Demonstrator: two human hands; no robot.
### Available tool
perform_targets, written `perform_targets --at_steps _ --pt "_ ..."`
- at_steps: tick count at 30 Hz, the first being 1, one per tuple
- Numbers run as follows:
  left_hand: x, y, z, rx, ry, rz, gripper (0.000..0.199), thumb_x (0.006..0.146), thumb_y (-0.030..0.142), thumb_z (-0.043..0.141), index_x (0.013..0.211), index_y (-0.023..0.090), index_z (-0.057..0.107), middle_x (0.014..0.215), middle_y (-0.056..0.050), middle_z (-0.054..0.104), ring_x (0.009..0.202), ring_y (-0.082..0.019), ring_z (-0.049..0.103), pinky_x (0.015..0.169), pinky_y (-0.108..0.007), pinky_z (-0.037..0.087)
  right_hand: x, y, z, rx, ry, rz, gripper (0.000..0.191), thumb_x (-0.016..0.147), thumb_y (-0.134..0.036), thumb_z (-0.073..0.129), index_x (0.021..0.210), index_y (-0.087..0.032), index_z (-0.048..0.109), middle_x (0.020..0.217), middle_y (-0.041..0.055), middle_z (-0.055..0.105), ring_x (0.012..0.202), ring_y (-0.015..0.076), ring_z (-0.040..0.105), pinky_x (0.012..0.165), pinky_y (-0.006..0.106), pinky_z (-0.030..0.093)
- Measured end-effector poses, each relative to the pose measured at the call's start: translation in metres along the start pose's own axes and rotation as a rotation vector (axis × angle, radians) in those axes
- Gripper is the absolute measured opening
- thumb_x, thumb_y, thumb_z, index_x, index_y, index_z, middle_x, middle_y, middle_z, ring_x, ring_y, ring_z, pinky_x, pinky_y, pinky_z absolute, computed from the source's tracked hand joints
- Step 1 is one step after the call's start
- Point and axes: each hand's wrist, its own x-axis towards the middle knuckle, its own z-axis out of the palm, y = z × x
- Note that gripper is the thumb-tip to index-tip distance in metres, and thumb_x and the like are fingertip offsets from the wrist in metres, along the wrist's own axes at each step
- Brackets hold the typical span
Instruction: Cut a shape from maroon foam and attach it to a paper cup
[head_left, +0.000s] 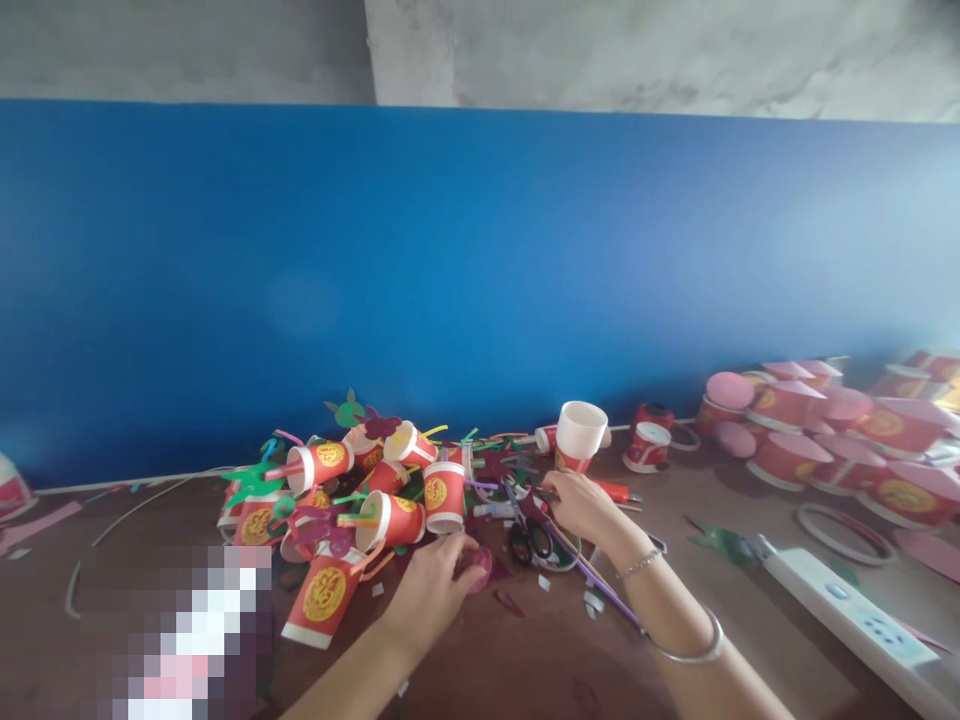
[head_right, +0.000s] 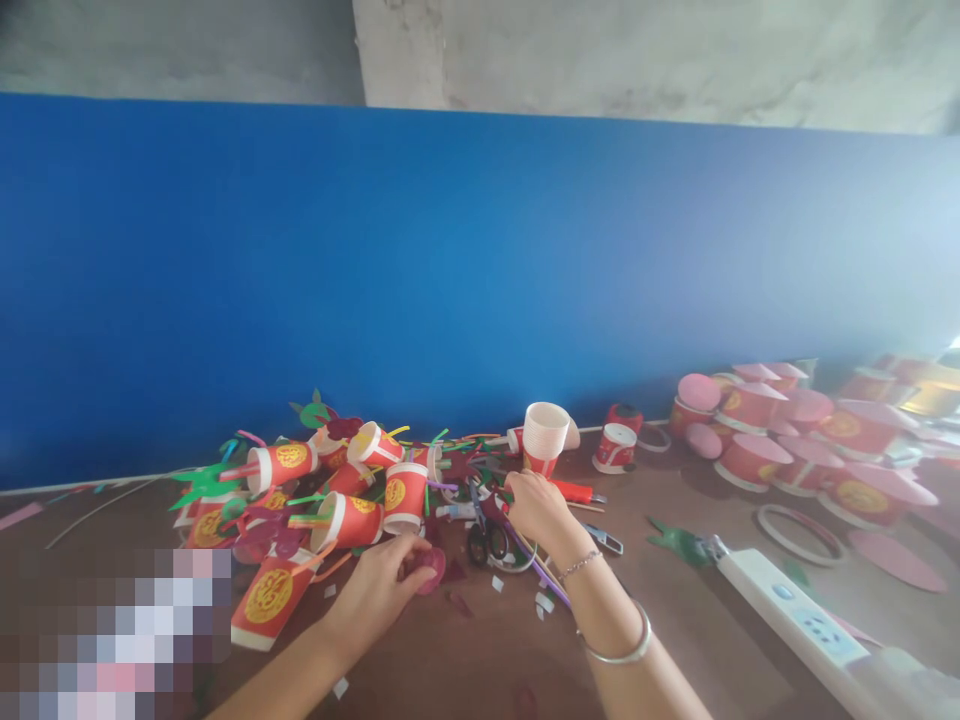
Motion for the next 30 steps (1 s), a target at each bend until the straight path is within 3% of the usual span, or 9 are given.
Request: perform_targets --at_steps 4,7,11,16,20,22,25,28,30 --pt "0.000 0.001 0.001 0.220 0.063 0.021 0.019 0.081 0.033 0.060 0.071 0.018 0.063 0.071 -0.004 0.068 0.070 -0.020 0.063 0.064 -0.028 0.041 0.000 -0.014 0.006 0.041 0.068 -0.086 0.027 0.079 -0.008 0.045 0.094 -0.017 0.065 0.098 0.0078 0.063 0.093 0.0192 0.057 0.076 0.025 0.037" --pt "-0.001 0.002 -0.002 0.327 0.108 0.158 0.031 0.077 0.044 0.064 0.063 0.017 0.059 0.065 -0.003 0.065 0.066 -0.020 0.061 0.060 -0.027 0.040 -0.001 -0.031 0.022 0.051 0.081 -0.195 0.023 0.079 -0.014 0.049 0.091 -0.020 0.068 0.100 0.0074 0.061 0.101 0.0219 0.052 0.082 0.029 0.036" --pt "-0.004 0.004 -0.011 0.380 0.190 0.284 0.031 0.068 0.036 0.074 0.056 0.017 0.052 0.061 0.000 0.059 0.067 -0.020 0.058 0.062 -0.028 0.041 -0.004 -0.043 0.039 0.018 0.078 -0.286 0.024 0.077 -0.017 0.052 0.096 -0.020 0.066 0.118 0.0102 0.054 0.111 0.0266 0.044 0.088 0.036 0.033" --pt "-0.007 0.003 -0.014 0.282 0.312 0.316 0.018 0.074 0.020 0.069 0.067 0.018 0.053 0.067 -0.001 0.060 0.067 -0.019 0.056 0.067 -0.032 0.043 0.003 -0.033 0.031 0.062 0.168 -0.171 0.025 0.076 -0.011 0.048 0.093 -0.018 0.065 0.107 0.0080 0.059 0.101 0.0228 0.050 0.080 0.031 0.035" --pt "-0.009 0.010 -0.010 0.238 0.294 0.497 0.013 0.085 0.013 0.050 0.077 0.019 0.058 0.069 -0.002 0.062 0.071 -0.019 0.058 0.079 -0.039 0.042 0.009 -0.016 0.018 0.081 0.196 -0.038 0.026 0.079 -0.008 0.045 0.092 -0.018 0.065 0.101 0.0070 0.063 0.100 0.0211 0.053 0.078 0.028 0.035" --pt "-0.009 0.015 -0.004 0.106 0.240 0.441 0.016 0.088 0.018 0.046 0.081 0.020 0.060 0.072 -0.004 0.063 0.072 -0.020 0.060 0.075 -0.037 0.044 0.009 -0.007 0.013 0.079 0.180 -0.009 0.028 0.079 -0.007 0.043 0.093 -0.016 0.066 0.100 0.0079 0.065 0.097 0.0208 0.056 0.076 0.028 0.036" --pt "-0.006 0.017 0.015 -0.361 0.087 0.140 0.016 0.089 0.030 0.045 0.083 0.020 0.055 0.076 -0.004 0.064 0.071 -0.018 0.063 0.064 -0.029 0.048 0.007 -0.001 0.009 0.074 0.159 0.009 0.030 0.080 -0.007 0.041 0.092 -0.016 0.067 0.097 0.0079 0.069 0.093 0.0212 0.059 0.072 0.028 0.037" --pt "0.000 0.010 0.034 -0.858 0.018 -0.131 0.027 0.081 0.046 0.050 0.083 0.020 0.045 0.071 -0.001 0.062 0.055 -0.017 0.063 0.046 -0.026 0.047 0.005 -0.006 0.008 0.073 0.139 -0.011 0.030 0.081 -0.007 0.041 0.090 -0.017 0.068 0.093 0.0070 0.071 0.089 0.0200 0.061 0.072 0.027 0.038" --pt "0.003 0.004 0.040 -0.985 0.055 -0.207 0.033 0.076 0.050 0.055 0.084 0.021 0.042 0.067 0.002 0.061 0.050 -0.016 0.062 0.044 -0.025 0.047 0.005 -0.013 0.008 0.076 0.128 -0.054 0.030 0.081 -0.008 0.041 0.089 -0.018 0.069 0.096 0.0061 0.070 0.093 0.0187 0.060 0.075 0.025 0.039"
